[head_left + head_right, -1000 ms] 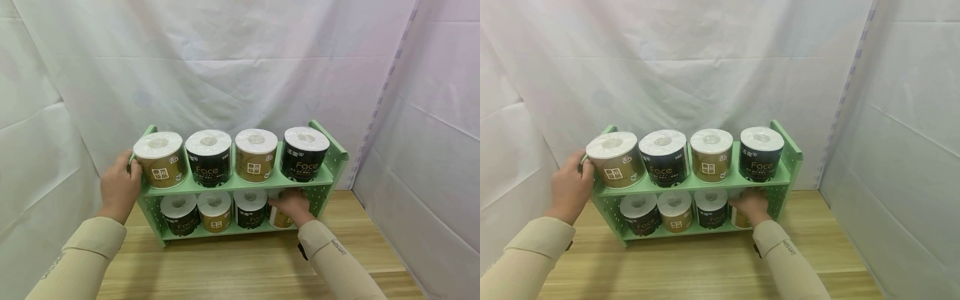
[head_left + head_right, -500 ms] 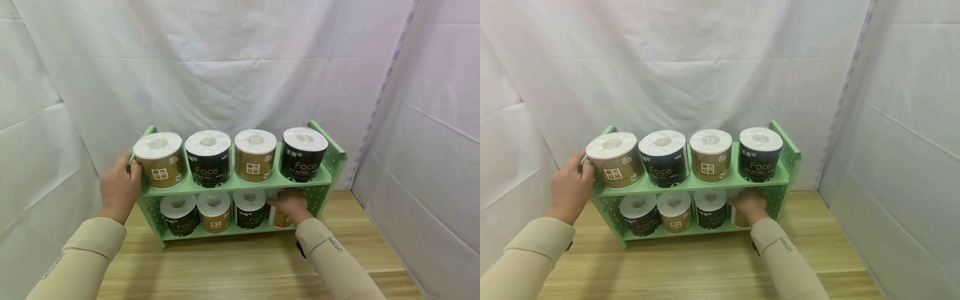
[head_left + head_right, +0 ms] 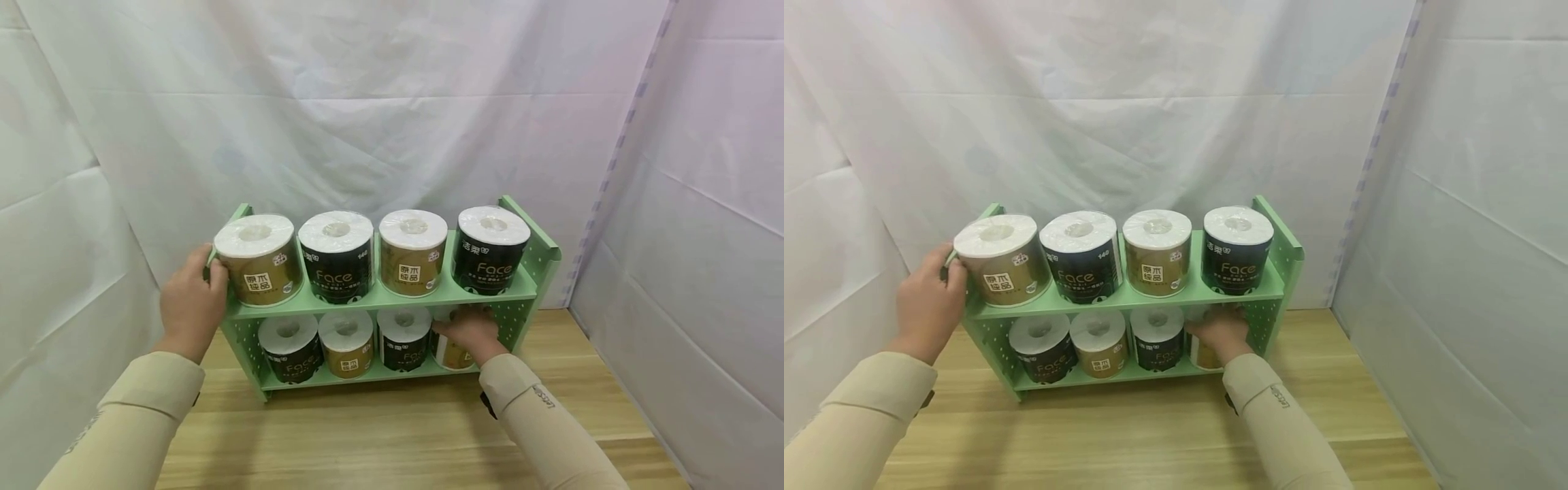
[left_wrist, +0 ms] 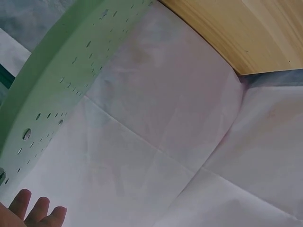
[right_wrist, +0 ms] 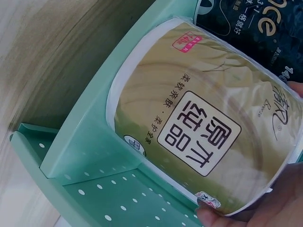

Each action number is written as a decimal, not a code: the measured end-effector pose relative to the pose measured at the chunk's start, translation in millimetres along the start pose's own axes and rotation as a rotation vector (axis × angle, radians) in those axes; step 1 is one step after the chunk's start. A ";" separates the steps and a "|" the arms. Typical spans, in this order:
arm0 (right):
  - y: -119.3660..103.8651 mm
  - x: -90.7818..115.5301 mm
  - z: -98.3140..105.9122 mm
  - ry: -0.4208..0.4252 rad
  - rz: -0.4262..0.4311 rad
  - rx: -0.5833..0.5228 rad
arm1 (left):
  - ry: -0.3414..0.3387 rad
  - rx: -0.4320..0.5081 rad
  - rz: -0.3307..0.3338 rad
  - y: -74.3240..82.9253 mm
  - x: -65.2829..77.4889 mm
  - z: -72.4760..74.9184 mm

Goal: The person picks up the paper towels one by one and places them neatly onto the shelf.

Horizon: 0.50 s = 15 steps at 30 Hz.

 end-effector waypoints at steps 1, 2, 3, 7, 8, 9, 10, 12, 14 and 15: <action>-0.6 0.1 0.2 -0.002 -0.002 0.005 | -0.001 -0.002 0.005 0.0 -0.2 0.3; -1.2 0.3 0.5 -0.002 -0.004 0.012 | -0.004 -0.004 0.010 0.2 -0.4 0.7; -1.6 0.3 0.4 -0.004 -0.007 0.019 | -0.006 -0.005 0.015 0.5 -0.5 1.2; -4.4 2.6 1.7 -0.010 -0.018 0.030 | -0.005 -0.001 0.033 0.9 -0.4 2.3; -4.7 3.1 1.9 -0.009 -0.016 0.029 | -0.005 0.001 0.035 1.0 -0.4 2.4; -4.9 3.3 1.9 -0.008 -0.014 0.030 | -0.001 0.004 0.036 1.0 -0.4 2.3; -5.0 3.7 2.1 -0.009 -0.011 0.029 | 0.000 0.005 0.038 1.0 -0.4 2.1; -5.0 3.6 1.9 -0.009 -0.009 0.028 | -0.002 0.008 0.042 1.3 -0.7 1.8; -4.7 3.7 1.8 -0.008 -0.009 0.026 | -0.014 0.009 0.053 1.7 -0.9 1.7; -4.6 3.8 1.7 -0.009 -0.010 0.026 | -0.023 0.009 0.060 2.1 -1.0 1.8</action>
Point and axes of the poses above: each hand's wrist, its own x-axis away from the middle knuckle, its own z-axis out of the back of the hand, y = z × x, the point moved 1 cm from there along -x, towards the middle knuckle, and after that the axes turned 8 degrees about x, right-handed, at the moved point
